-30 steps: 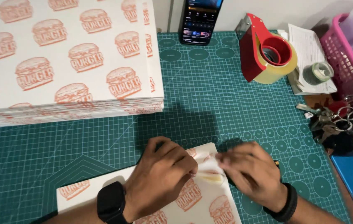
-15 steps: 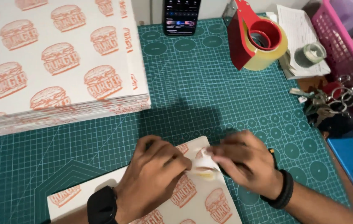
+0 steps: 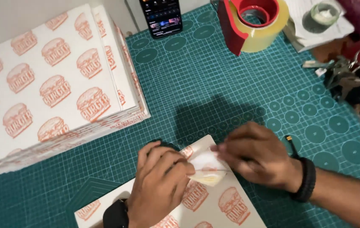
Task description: The person folds printed burger wrappers by hand. The person takes a stack of wrappers, separates them, and folds them individually or in small batches, placing the finished folds on the table.
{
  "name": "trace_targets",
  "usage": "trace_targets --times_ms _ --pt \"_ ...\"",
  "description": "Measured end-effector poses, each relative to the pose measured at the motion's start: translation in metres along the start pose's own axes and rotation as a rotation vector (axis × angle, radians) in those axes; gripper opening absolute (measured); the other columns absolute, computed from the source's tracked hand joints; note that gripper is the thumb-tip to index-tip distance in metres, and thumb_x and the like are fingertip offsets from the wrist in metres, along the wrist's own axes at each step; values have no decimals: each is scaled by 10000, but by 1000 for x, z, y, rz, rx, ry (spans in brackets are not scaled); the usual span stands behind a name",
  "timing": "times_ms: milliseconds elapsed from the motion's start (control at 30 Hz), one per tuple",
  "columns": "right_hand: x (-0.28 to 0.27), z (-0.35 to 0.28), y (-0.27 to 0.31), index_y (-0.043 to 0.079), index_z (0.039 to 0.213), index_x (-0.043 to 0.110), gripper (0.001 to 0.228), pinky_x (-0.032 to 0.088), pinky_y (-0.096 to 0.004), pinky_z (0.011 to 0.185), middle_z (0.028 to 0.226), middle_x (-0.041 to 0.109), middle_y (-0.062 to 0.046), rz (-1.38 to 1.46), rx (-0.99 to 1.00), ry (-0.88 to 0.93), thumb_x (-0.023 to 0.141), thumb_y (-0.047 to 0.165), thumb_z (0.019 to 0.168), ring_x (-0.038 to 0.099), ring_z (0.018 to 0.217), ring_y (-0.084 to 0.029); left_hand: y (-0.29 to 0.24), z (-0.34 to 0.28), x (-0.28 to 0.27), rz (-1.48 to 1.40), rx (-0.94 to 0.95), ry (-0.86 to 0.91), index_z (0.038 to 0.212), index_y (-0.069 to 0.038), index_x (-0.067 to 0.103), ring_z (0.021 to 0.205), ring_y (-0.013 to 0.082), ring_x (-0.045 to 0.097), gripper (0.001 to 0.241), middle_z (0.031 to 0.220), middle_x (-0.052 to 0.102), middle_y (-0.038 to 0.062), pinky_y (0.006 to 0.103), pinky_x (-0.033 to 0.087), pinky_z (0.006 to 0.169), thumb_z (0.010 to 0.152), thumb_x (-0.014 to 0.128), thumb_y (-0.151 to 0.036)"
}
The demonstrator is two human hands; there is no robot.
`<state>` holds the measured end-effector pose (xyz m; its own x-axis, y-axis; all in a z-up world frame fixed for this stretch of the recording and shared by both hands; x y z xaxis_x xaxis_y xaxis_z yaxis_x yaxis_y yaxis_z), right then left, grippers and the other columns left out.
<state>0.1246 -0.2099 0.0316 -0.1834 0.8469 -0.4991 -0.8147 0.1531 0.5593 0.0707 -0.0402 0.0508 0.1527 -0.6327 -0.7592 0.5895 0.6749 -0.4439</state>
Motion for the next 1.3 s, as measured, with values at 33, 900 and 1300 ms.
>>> trace_targets --times_ms 33,900,1300 --pt "6 1 -8 133 1099 743 183 569 -305 716 996 677 -67 -60 77 57 731 211 933 680 830 -184 -3 0 -1 32 16 -10 890 -152 625 927 228 623 132 900 635 9 500 382 1022 958 587 -46" --pt "17 9 4 35 1071 740 209 538 -362 708 950 656 -109 -95 -5 144 724 209 955 632 824 -242 5 2 -1 5 -32 -7 891 -144 630 1028 320 623 82 1118 644 110 540 410 950 898 659 -68" --pt "23 20 1 84 1092 723 250 592 -279 782 960 757 -33 -215 135 213 787 227 897 685 928 -170 12 -10 7 59 32 -70 1033 -122 657 937 255 613 224 943 673 13 486 411 956 817 714 -128"
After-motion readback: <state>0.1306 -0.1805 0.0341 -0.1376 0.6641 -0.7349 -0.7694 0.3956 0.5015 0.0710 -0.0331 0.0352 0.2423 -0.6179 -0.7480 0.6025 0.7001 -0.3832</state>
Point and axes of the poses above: each hand's wrist, its own z-axis towards the middle knuckle, its own x-axis out of the palm, y = z × x, the point moved 9 cm from there along z, towards the middle knuckle
